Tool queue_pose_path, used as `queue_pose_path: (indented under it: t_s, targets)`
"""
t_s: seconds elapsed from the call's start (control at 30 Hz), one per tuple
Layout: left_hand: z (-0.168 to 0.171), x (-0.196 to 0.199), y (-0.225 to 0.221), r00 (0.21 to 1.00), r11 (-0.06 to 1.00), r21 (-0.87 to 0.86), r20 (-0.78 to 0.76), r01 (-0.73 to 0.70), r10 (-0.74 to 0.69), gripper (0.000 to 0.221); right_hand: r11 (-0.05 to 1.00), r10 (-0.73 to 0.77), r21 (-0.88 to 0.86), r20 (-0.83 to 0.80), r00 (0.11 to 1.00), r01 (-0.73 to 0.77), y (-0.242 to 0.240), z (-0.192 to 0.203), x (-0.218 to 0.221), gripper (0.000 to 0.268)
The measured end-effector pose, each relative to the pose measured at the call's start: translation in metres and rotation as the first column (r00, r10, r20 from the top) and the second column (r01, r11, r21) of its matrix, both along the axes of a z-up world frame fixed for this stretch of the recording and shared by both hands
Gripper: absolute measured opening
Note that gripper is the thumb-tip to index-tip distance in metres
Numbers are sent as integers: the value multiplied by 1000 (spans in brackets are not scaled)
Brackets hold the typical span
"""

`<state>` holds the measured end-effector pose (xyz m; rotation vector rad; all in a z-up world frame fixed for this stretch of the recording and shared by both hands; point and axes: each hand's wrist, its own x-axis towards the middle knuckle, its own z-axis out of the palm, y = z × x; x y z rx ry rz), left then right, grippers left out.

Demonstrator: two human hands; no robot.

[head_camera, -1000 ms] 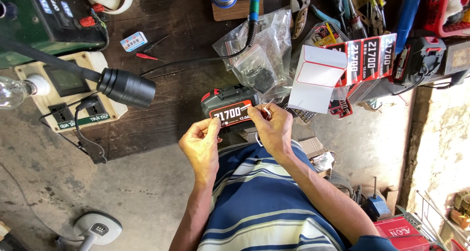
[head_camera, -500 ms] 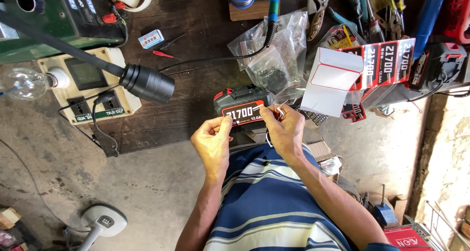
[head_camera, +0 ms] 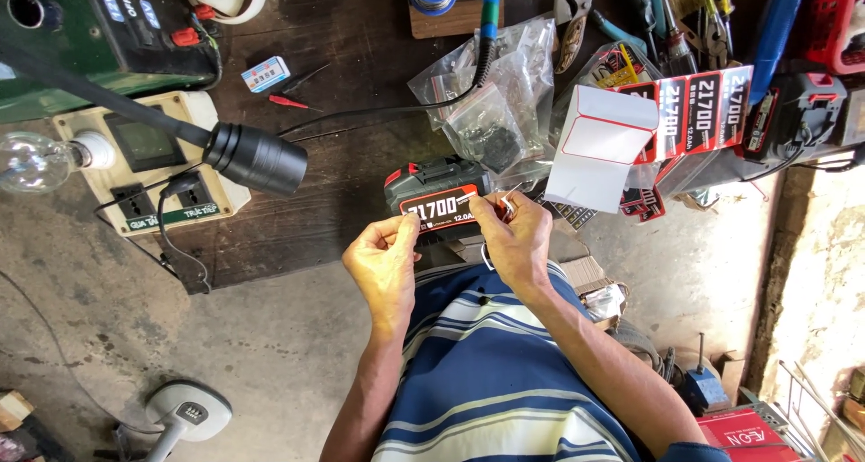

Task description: Applying identification labels to battery packs at a repair bench

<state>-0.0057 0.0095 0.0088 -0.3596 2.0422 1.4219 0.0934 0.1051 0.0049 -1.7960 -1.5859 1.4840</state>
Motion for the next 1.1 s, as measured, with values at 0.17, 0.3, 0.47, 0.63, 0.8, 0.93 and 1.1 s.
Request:
queue_pose_path:
  t_s: [0.17, 0.3, 0.47, 0.63, 0.8, 0.93, 1.1]
  targets:
    - [-5, 2, -1, 1000, 1000, 5, -12, -7, 7, 15, 1000, 0, -1, 4, 1000, 0, 0, -7, 5, 15]
    - [-8, 3, -2, 1000, 1000, -7, -11, -12, 12, 14, 1000, 7, -4, -31, 1000, -8, 0, -11, 7, 14]
    - [-7, 3, -1, 1000, 1000, -5, -19, -13, 13, 14, 1000, 15, 8, -33, 999, -14, 0, -11, 8, 13]
    - [-5, 2, 0, 1000, 1000, -9, -25, -2, 2, 14, 1000, 17, 12, -40, 999, -17, 0, -9, 7, 13]
    - [-3, 2, 1, 1000, 1000, -10, -18, -4, 4, 14, 1000, 12, 18, -37, 999, -11, 0, -9, 6, 12]
    - [-5, 2, 0, 1000, 1000, -6, -20, 1, -1, 14, 1000, 10, 16, -31, 999, -9, 0, -8, 5, 11]
    - [-3, 2, 1, 1000, 1000, -4, -20, -3, 2, 15, 1000, 15, 21, -13, 1000, -15, -1, -12, 7, 9]
